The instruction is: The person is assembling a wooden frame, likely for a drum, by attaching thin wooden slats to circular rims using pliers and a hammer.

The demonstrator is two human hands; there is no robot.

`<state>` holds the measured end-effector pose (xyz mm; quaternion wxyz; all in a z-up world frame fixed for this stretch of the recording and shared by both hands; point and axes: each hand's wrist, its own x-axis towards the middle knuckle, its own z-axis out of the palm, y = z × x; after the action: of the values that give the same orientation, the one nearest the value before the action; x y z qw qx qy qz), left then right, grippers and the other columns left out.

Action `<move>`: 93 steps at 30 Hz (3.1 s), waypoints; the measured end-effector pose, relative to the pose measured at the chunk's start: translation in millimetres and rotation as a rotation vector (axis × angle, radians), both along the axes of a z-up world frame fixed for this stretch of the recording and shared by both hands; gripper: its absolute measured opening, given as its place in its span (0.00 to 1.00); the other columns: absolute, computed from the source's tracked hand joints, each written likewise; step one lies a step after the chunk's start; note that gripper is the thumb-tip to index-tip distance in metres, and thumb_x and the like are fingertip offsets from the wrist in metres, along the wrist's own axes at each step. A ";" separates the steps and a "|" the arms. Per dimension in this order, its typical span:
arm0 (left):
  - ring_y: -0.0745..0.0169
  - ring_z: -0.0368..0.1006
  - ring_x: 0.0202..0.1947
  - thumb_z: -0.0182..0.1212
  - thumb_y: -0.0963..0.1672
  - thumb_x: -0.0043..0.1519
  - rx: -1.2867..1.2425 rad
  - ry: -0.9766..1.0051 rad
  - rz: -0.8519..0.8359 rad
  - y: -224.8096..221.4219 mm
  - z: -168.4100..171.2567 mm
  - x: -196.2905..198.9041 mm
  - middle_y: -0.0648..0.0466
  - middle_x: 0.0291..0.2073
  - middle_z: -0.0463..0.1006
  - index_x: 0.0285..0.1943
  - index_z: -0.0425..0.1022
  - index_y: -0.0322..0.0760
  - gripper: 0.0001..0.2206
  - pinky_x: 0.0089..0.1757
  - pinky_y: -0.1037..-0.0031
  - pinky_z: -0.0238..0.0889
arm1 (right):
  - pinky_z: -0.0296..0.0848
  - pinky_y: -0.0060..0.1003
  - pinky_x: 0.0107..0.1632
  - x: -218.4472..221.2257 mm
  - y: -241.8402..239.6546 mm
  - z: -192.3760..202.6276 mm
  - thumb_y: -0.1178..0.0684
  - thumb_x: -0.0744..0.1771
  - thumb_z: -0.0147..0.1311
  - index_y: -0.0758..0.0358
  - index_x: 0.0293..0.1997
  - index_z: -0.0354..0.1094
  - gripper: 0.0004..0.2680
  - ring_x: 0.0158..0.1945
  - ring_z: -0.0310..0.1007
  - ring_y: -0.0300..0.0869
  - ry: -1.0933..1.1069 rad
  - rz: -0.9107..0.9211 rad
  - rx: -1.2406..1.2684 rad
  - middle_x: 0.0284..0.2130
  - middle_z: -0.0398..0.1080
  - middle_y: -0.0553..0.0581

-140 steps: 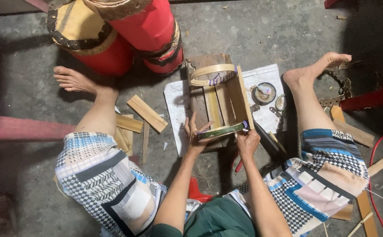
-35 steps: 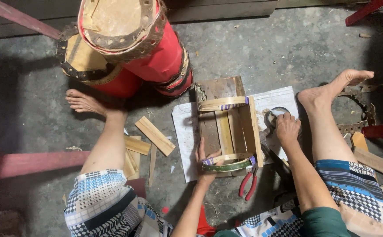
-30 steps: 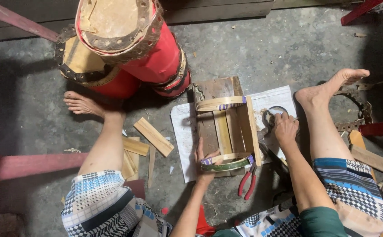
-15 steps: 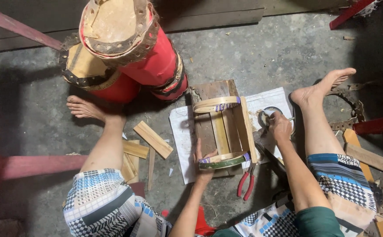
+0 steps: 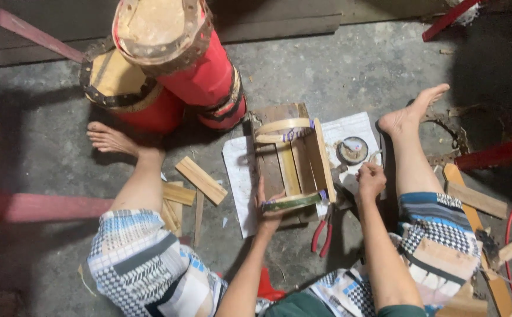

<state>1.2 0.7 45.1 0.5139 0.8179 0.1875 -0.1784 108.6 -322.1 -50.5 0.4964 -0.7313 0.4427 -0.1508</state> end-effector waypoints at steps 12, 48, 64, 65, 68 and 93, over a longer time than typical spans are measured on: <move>0.57 0.57 0.72 0.76 0.48 0.50 -0.038 -0.250 0.157 -14.5 -35.5 -5.9 0.68 0.40 0.86 0.83 0.45 0.55 0.51 0.70 0.57 0.38 | 0.73 0.40 0.39 -143.5 129.3 142.0 0.61 0.65 0.62 0.64 0.44 0.79 0.06 0.34 0.73 0.44 -0.158 0.246 0.067 0.31 0.76 0.63; 0.55 0.67 0.67 0.75 0.47 0.48 0.006 -0.374 0.182 -15.2 -12.3 -4.5 0.67 0.44 0.86 0.76 0.62 0.57 0.42 0.64 0.53 0.56 | 0.71 0.51 0.26 -125.9 165.7 49.3 0.57 0.64 0.60 0.59 0.25 0.72 0.05 0.24 0.75 0.57 -0.063 0.786 -0.800 0.17 0.70 0.59; 0.62 0.66 0.66 0.73 0.46 0.47 0.002 -0.365 0.183 -10.4 -17.4 -4.4 0.70 0.39 0.86 0.81 0.52 0.52 0.48 0.66 0.62 0.52 | 0.75 0.51 0.25 -119.4 167.8 56.5 0.54 0.64 0.56 0.56 0.23 0.70 0.07 0.23 0.75 0.56 0.037 0.845 -0.918 0.16 0.67 0.54; 0.60 0.67 0.66 0.74 0.47 0.46 0.044 -0.382 0.182 -6.1 -4.4 -3.4 0.70 0.43 0.86 0.76 0.60 0.55 0.44 0.65 0.60 0.55 | 0.75 0.51 0.25 -119.0 170.9 64.9 0.54 0.64 0.55 0.56 0.22 0.70 0.07 0.23 0.75 0.56 0.044 0.850 -0.913 0.16 0.67 0.54; 0.60 0.68 0.65 0.74 0.48 0.46 0.088 -0.400 0.179 -11.7 -18.4 -1.6 0.70 0.45 0.85 0.73 0.67 0.57 0.40 0.64 0.60 0.57 | 0.76 0.51 0.25 -116.5 172.3 69.4 0.55 0.63 0.54 0.55 0.21 0.70 0.07 0.23 0.76 0.56 0.052 0.860 -0.924 0.15 0.67 0.53; 0.42 0.57 0.70 0.79 0.43 0.47 0.044 -0.540 0.288 -9.9 -36.7 -10.1 0.54 0.77 0.54 0.54 0.75 0.43 0.25 0.58 0.62 0.67 | 0.75 0.40 0.24 -93.2 167.1 35.3 0.58 0.59 0.50 0.52 0.33 0.65 0.05 0.22 0.73 0.46 -0.162 1.058 -1.113 0.23 0.64 0.48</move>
<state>-9.0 -9.2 8.4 0.5471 0.8118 0.1619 0.1242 15.4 -155.0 -15.3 0.0925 -0.9742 -0.1443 -0.1469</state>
